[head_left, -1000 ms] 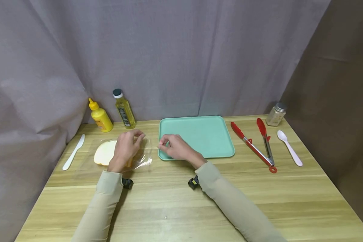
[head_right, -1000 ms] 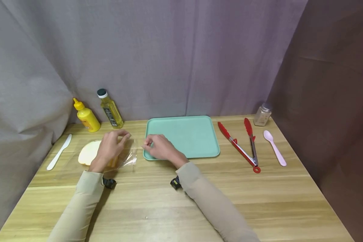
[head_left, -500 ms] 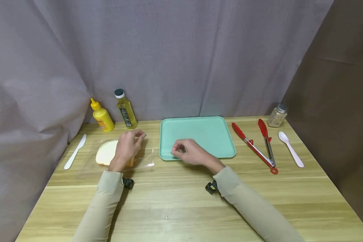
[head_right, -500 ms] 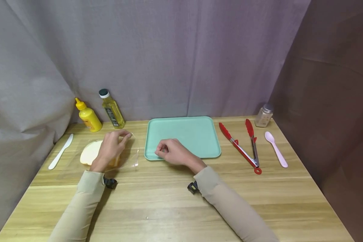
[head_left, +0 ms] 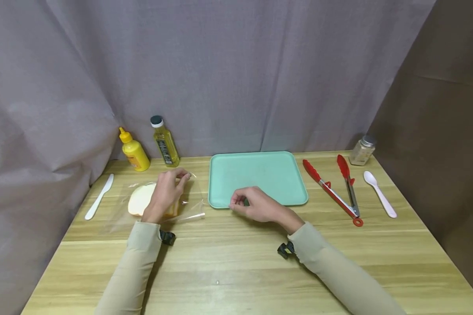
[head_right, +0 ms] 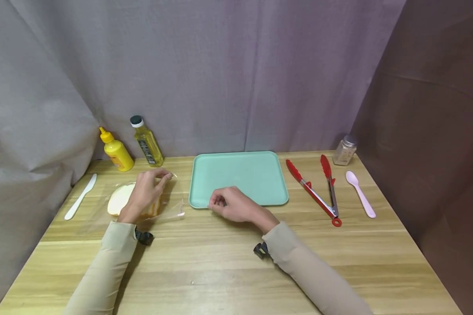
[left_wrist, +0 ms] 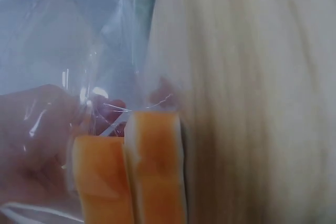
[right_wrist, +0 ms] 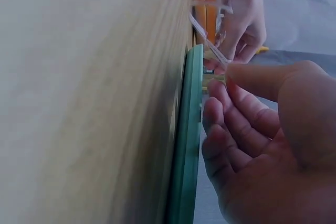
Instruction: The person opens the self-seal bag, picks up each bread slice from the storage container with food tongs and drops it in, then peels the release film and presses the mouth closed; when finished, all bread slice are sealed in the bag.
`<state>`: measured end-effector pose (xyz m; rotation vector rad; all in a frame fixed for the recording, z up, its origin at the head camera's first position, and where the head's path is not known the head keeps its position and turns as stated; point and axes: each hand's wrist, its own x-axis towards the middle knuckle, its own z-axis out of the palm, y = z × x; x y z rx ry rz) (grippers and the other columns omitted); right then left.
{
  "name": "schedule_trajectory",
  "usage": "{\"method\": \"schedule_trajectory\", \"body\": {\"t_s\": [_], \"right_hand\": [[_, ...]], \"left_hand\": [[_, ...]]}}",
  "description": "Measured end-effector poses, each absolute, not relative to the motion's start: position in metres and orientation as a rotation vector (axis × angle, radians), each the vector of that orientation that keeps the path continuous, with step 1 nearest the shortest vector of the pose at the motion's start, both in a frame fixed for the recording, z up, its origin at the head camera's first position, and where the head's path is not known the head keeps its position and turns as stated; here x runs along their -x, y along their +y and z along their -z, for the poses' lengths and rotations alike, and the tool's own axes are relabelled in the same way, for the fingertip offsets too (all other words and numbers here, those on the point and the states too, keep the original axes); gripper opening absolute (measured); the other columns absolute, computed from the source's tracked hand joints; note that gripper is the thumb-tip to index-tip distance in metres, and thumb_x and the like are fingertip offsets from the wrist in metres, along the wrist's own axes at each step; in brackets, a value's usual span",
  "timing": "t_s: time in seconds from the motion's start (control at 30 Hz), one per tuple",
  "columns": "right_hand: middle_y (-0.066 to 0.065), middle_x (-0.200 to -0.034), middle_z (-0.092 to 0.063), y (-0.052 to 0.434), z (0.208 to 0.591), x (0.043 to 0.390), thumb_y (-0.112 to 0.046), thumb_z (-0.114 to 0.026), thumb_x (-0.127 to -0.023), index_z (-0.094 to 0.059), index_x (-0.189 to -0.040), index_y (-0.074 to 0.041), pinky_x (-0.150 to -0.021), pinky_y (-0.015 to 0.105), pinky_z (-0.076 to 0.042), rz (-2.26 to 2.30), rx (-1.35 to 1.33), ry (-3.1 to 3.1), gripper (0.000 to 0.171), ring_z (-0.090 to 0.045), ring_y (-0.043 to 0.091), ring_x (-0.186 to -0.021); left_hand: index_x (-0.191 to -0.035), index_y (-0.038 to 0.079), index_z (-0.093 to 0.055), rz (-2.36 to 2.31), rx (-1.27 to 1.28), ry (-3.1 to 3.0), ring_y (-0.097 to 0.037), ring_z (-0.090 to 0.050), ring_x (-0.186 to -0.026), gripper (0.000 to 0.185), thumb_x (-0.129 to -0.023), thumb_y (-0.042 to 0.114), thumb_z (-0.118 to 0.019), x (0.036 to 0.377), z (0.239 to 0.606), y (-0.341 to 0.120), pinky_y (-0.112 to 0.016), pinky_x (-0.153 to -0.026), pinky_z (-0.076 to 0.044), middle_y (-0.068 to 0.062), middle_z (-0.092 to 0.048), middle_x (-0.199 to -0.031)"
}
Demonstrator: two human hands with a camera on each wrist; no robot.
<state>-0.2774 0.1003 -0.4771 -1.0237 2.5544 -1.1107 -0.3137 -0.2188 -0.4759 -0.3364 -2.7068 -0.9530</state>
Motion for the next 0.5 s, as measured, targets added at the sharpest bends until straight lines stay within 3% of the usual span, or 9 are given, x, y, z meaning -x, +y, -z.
{"method": "schedule_trajectory", "body": {"t_s": [0.5], "right_hand": [[-0.011,-0.082,-0.069,0.14,0.473,0.253,-0.022,-0.076,-0.104,-0.077,-0.097,-0.018,-0.07,0.023,-0.055,1.027,1.004,2.59,0.008,-0.062,0.007,-0.077]], "left_hand": [[-0.113,0.006,-0.08,0.979,0.33,-2.675,-0.036,-0.078,-0.108,0.021,-0.11,0.021,-0.066,0.318,0.48,-0.226,-0.055,-0.099,-0.06,-0.015,-0.083,-0.109]]}}
